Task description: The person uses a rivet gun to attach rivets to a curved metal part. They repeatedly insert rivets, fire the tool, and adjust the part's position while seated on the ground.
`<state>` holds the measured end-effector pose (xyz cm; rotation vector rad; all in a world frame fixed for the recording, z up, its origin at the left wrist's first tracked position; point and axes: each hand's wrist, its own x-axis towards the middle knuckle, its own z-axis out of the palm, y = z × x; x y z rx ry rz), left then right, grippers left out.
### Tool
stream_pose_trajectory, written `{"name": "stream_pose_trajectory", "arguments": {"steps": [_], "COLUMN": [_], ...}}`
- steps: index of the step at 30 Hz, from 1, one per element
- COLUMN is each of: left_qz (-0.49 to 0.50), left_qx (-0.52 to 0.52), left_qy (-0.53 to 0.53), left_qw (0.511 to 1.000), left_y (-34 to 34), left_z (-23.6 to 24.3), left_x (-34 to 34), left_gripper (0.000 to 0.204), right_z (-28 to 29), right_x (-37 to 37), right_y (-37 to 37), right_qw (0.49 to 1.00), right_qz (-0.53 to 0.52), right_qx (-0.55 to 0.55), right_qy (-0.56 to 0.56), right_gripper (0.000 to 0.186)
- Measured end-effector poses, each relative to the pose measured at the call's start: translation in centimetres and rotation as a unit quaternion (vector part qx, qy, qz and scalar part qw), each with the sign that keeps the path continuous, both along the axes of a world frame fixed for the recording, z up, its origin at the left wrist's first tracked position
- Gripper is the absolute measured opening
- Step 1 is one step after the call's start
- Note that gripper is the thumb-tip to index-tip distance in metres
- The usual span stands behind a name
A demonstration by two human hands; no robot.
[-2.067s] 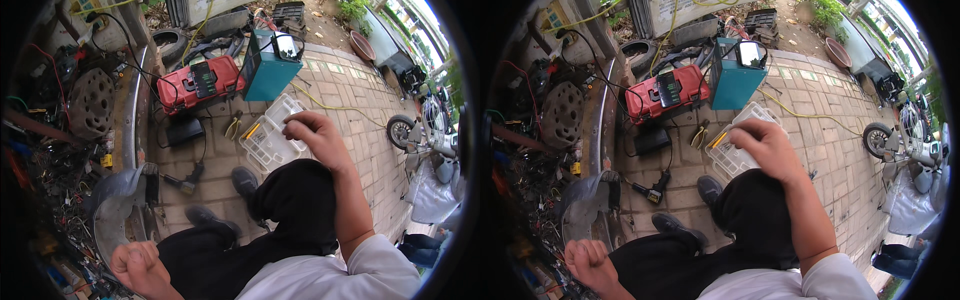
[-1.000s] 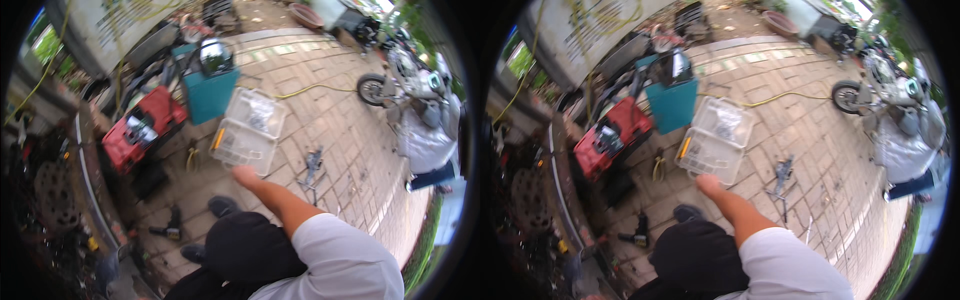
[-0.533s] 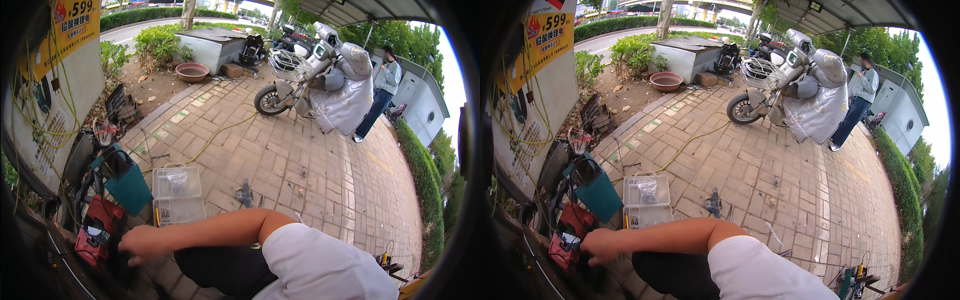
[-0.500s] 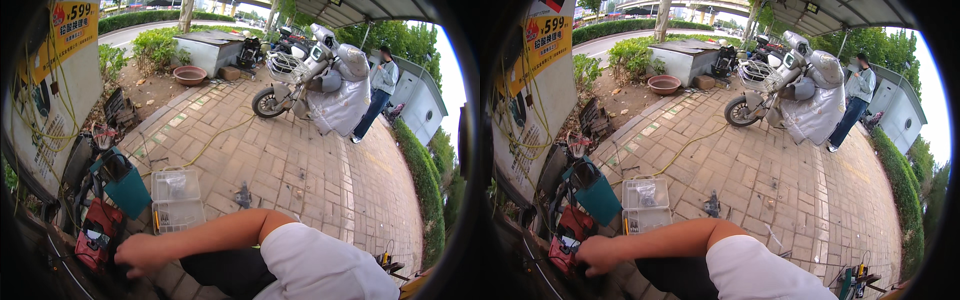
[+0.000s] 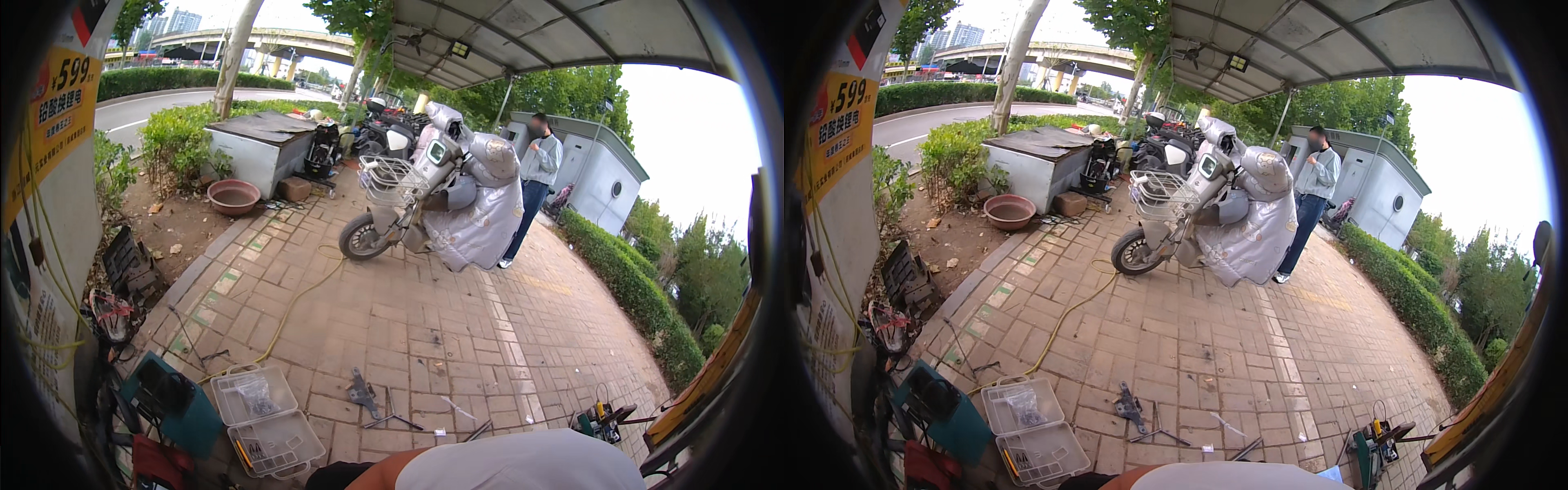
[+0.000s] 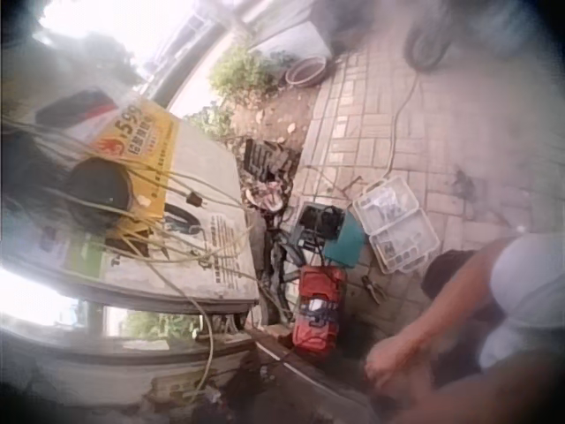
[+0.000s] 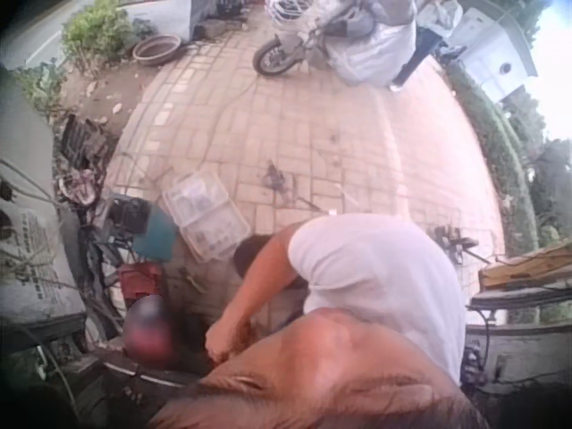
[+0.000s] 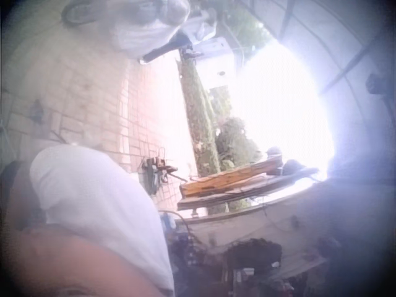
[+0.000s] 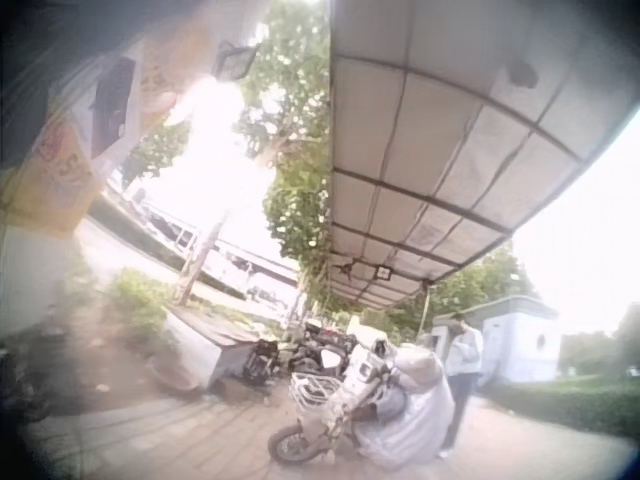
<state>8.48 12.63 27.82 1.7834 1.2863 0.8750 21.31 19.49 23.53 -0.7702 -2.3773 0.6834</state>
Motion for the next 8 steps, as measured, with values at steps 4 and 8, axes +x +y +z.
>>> {"name": "stream_pose_trajectory", "arguments": {"steps": [4, 8], "left_qz": [-0.05, -0.101], "left_qx": [0.071, 0.132], "left_qy": [0.035, 0.069], "left_qw": [0.996, 0.984], "left_y": [1.7, 2.1], "left_z": [7.6, 13.9], "left_x": [3.5, 5.8], "left_gripper": [0.033, 0.035], "right_z": [8.8, 17.3], "right_x": [7.1, 14.6], "right_y": [-0.1, -0.5], "right_qw": [0.988, 0.94], "right_qz": [-0.125, -0.259], "right_qx": [-0.083, -0.185], "right_qy": [0.036, 0.12], "right_gripper": [0.031, 0.032]}}
